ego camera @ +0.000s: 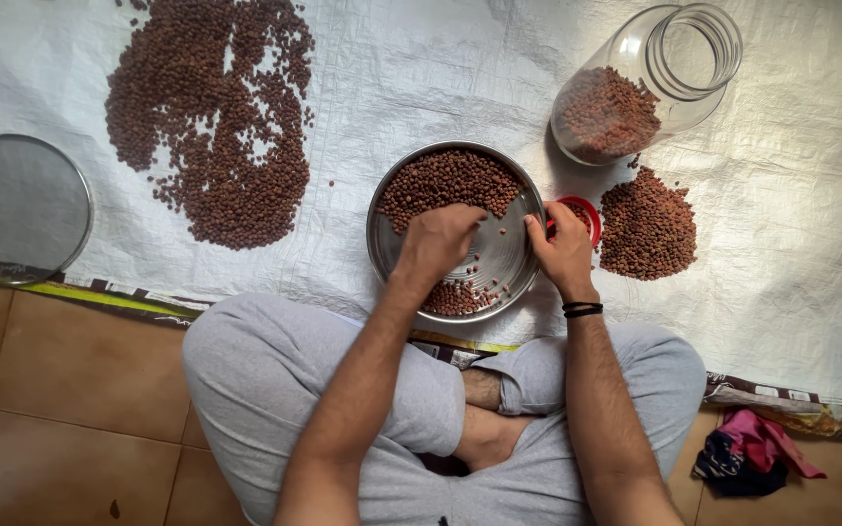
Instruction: The person sits on the floor and sorts brown seeds from a metal tray into a glass jar using their hands. They repeatedly scoop seeds from the tray and transfer them into the jar, occasionally adjusting the tray's position.
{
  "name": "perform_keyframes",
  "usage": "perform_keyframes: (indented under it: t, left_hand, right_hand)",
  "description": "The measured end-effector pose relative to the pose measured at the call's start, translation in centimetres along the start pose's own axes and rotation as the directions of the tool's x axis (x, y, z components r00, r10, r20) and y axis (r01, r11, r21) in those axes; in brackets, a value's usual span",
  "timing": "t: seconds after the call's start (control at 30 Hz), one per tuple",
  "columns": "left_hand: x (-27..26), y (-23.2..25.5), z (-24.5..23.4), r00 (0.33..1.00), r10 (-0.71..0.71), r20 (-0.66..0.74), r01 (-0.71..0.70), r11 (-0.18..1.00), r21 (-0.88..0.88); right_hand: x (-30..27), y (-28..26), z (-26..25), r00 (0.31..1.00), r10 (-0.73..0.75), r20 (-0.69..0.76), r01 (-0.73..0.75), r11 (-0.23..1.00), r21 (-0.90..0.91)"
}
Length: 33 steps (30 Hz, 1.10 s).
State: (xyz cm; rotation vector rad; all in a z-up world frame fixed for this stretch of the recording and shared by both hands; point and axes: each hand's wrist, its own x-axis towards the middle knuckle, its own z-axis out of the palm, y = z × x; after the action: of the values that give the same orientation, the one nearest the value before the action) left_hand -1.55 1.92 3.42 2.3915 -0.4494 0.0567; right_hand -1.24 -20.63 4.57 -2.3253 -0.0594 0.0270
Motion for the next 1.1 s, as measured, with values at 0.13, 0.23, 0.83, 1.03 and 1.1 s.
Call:
perform_keyframes:
  t: [0.13,0.23,0.83,1.03,1.1]
  left_hand:
    - [0.3,1.3,2.3,0.994,0.107,0.017,-0.108,0.985,0.137]
    - [0.7,1.5,2.7,0.987,0.16,0.014,-0.16,0.978,0.132]
    - [-1.5,-0.1,-4.2,0.902,-0.421,0.095,0.378,0.666,-0.643]
    - [-1.8,0.8,-1.6,0.994,-0.108,-0.01,0.107,0.99,-0.088]
    - [-1.7,0.9,-0.1,0.979,0.102,-0.175,-0.114,0.992,-0.061]
  right_hand:
    - [-0.1,0.2,0.2,0.999,-0.043,-0.017,0.043,0.999,-0.02]
    - [0.0,0.5,0.2,1.0,-0.024,0.003,0.024,1.0,-0.003]
    - [0.0,-0.4,0.0,0.999,-0.038,0.005,0.038,0.998,0.04]
    - [0.0,-0.4,0.1,1.0,-0.009,0.028,0.008,1.0,0.026]
    - [0.0,-0.2,0.1,0.999,-0.017,0.03,0.017,1.0,0.022]
